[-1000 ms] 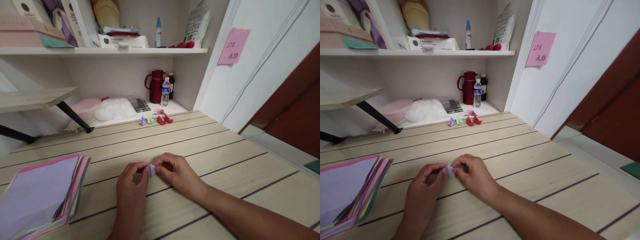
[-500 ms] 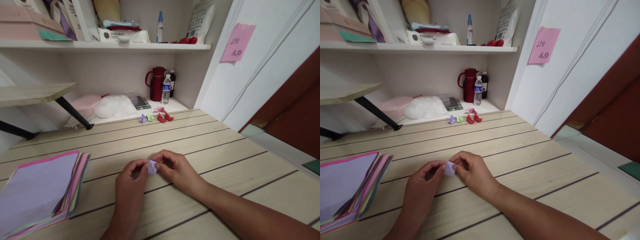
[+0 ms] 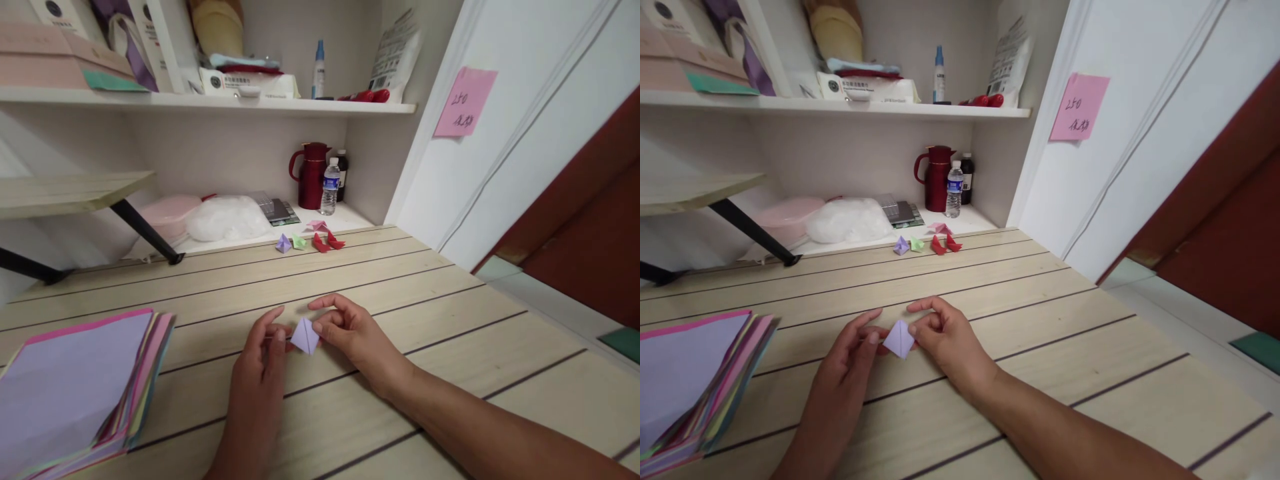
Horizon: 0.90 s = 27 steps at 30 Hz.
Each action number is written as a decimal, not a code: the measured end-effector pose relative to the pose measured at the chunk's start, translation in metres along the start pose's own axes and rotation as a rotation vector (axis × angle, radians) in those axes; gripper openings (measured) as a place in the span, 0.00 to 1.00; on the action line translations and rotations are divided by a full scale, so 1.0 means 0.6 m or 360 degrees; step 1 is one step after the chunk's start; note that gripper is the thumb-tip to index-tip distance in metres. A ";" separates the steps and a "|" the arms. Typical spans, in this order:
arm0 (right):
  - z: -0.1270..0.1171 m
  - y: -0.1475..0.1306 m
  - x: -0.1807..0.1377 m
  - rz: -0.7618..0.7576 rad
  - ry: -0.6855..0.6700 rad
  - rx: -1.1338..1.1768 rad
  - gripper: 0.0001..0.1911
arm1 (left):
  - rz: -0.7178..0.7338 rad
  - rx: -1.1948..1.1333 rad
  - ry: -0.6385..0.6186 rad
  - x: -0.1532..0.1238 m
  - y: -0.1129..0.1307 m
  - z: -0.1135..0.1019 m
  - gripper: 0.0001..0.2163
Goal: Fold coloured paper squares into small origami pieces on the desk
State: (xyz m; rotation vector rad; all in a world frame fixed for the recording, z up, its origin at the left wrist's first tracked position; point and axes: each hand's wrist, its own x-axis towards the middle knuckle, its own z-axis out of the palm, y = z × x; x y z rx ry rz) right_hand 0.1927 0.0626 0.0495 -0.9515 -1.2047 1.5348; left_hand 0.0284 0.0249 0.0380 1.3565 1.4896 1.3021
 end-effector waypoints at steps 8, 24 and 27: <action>0.000 0.000 0.002 -0.0002 0.0033 0.0009 0.21 | 0.0039 0.0023 -0.0022 0.000 -0.008 0.005 0.17; -0.001 0.000 0.004 -0.0033 0.0041 -0.0056 0.21 | 0.0257 0.0195 0.0066 0.002 -0.016 0.010 0.13; 0.000 0.001 0.005 -0.0028 0.0060 -0.0056 0.20 | 0.0245 0.0181 0.0070 0.005 -0.022 0.010 0.14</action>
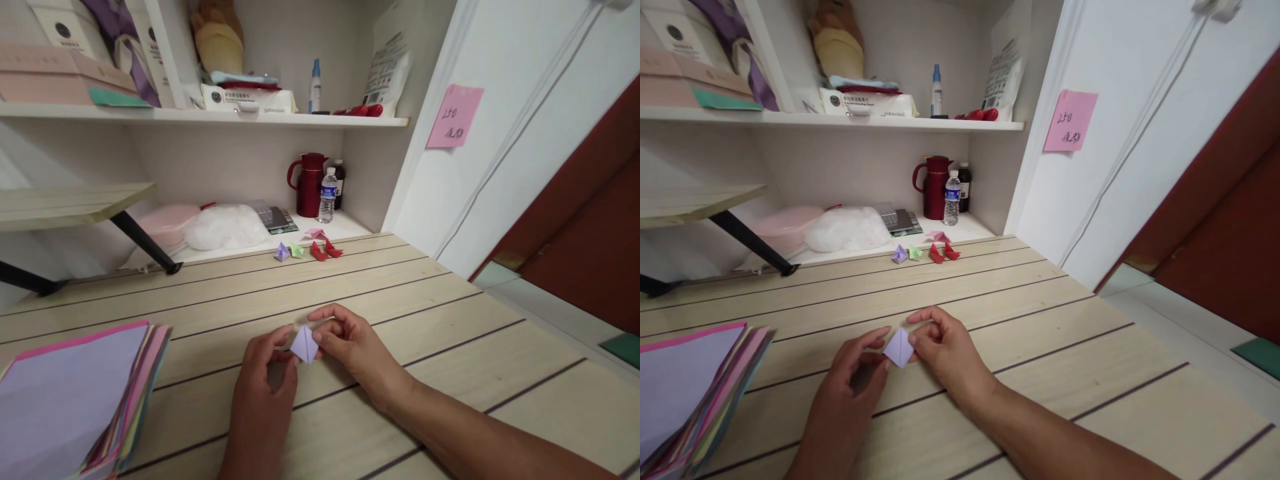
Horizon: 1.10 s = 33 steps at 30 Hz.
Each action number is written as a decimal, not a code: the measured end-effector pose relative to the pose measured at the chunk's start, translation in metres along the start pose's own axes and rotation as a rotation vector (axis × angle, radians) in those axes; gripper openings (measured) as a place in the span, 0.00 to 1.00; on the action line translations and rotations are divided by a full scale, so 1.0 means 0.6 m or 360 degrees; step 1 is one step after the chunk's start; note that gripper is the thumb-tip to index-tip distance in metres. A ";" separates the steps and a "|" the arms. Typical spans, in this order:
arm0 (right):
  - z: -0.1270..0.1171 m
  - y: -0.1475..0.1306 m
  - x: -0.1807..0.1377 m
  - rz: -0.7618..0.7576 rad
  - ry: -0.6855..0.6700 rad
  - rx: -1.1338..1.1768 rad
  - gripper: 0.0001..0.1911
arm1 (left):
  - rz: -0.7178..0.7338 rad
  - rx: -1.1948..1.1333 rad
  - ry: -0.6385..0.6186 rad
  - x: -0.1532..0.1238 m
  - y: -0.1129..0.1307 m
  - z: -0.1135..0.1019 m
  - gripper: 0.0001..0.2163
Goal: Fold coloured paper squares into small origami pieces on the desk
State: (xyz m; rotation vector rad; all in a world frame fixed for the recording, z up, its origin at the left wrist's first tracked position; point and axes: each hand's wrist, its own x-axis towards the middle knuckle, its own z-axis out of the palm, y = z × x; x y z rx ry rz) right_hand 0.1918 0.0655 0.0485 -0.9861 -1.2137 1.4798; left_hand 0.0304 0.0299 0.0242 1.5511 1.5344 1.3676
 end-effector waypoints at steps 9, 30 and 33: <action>0.000 0.004 0.003 -0.0046 -0.0005 0.0009 0.18 | 0.0002 -0.0058 0.0084 0.001 -0.001 0.006 0.14; -0.001 0.000 0.002 -0.0043 -0.0036 0.0047 0.16 | 0.0140 -0.0069 -0.0085 0.002 0.005 -0.002 0.13; 0.000 -0.002 0.002 -0.0081 -0.0070 0.0043 0.14 | 0.0089 -0.0085 -0.0138 0.001 0.005 -0.001 0.12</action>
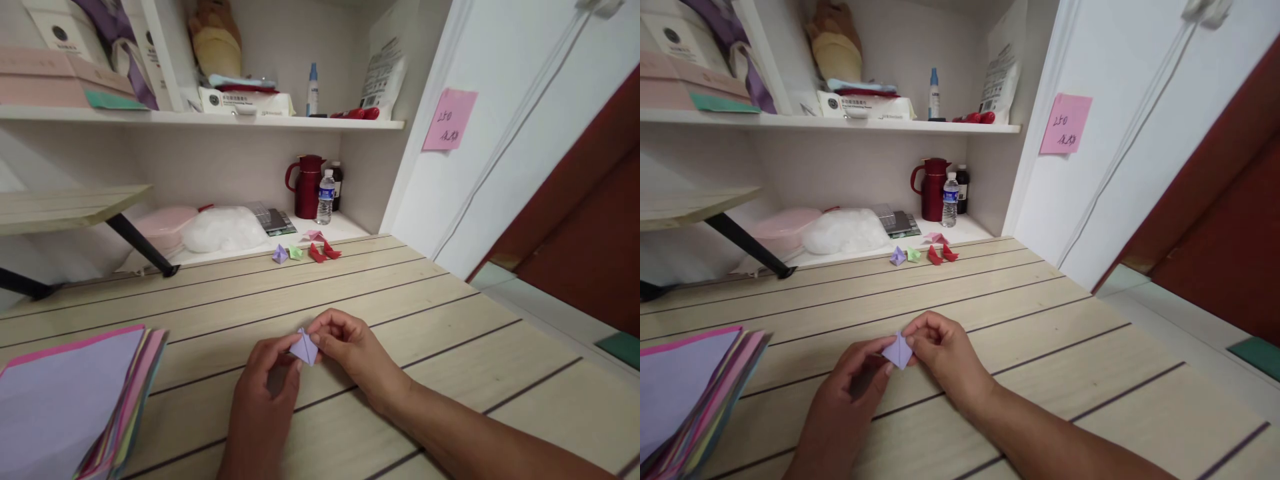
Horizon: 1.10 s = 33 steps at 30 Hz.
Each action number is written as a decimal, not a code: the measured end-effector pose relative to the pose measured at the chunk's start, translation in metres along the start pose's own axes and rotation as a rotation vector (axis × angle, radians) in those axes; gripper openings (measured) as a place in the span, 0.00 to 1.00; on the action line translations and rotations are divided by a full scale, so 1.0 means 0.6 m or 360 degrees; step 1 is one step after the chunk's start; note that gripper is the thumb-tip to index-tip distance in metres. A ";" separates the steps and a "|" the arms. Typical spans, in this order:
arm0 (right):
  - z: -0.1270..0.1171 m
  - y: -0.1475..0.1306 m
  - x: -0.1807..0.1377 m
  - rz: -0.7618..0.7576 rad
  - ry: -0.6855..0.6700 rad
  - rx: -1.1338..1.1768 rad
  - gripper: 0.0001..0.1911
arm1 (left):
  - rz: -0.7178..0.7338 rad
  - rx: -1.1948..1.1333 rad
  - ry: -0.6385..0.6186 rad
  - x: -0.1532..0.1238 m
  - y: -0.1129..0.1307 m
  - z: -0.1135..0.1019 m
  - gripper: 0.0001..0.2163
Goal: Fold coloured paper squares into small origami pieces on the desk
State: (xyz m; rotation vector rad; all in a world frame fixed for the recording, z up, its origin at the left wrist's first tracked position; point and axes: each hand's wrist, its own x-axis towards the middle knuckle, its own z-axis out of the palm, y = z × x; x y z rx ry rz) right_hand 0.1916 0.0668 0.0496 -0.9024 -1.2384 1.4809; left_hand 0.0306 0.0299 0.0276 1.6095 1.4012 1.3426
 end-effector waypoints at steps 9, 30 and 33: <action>0.002 -0.001 -0.003 0.0057 0.0038 0.0020 0.15 | -0.0122 -0.0111 -0.0032 -0.001 0.007 0.001 0.13; 0.001 -0.005 -0.004 0.0101 0.0031 0.0035 0.18 | -0.0311 -0.0232 -0.0105 0.001 0.006 0.000 0.13; 0.001 -0.002 -0.004 0.0103 0.0033 0.0029 0.18 | -0.0376 -0.0318 -0.0111 0.003 0.006 -0.002 0.14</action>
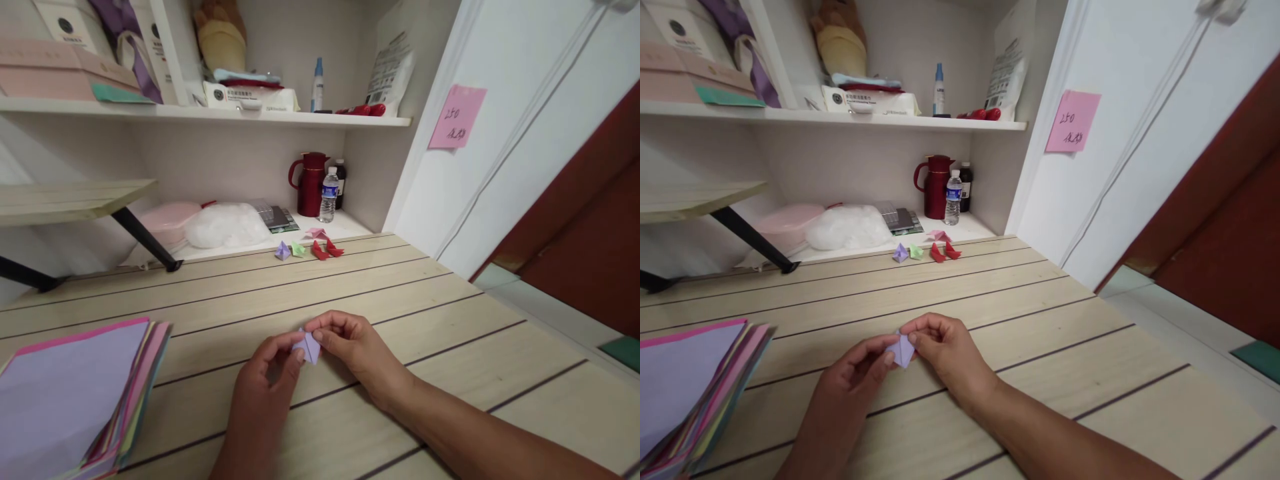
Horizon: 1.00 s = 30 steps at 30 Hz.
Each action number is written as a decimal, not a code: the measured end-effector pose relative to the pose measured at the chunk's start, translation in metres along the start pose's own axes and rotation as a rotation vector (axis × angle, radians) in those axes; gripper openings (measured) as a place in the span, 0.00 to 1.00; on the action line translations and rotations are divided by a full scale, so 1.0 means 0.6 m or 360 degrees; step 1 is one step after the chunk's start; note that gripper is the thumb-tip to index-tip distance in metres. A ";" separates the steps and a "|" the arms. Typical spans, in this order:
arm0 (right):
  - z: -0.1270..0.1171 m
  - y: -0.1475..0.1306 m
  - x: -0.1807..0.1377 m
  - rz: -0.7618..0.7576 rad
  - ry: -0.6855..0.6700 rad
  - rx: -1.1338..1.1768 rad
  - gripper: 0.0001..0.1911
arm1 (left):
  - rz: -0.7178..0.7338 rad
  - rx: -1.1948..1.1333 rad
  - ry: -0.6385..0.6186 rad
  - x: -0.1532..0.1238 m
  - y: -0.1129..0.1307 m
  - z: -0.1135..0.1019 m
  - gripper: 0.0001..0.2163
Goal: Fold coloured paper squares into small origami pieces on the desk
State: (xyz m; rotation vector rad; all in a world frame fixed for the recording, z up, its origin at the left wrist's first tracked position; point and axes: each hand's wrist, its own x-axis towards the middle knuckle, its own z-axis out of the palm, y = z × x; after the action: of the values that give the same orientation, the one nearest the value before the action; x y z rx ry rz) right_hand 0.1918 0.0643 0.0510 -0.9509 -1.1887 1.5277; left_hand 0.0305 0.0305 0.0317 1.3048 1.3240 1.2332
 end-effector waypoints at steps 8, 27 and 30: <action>0.001 -0.004 -0.001 0.0036 -0.0011 0.0050 0.17 | 0.0086 -0.0215 0.0083 -0.001 0.006 0.008 0.20; -0.004 0.004 -0.013 -0.0674 0.0083 -0.0937 0.12 | 0.0159 0.0282 0.0306 -0.005 0.003 0.003 0.07; -0.001 0.003 -0.016 -0.0753 0.0076 -0.0961 0.12 | 0.0249 0.0340 0.0332 -0.006 0.002 0.005 0.06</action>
State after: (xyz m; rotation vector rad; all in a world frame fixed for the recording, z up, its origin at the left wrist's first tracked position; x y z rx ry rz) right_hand 0.1943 0.0551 0.0491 -0.9810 -1.7393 0.7751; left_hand 0.0338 0.0270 0.0323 1.4841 1.5605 1.3955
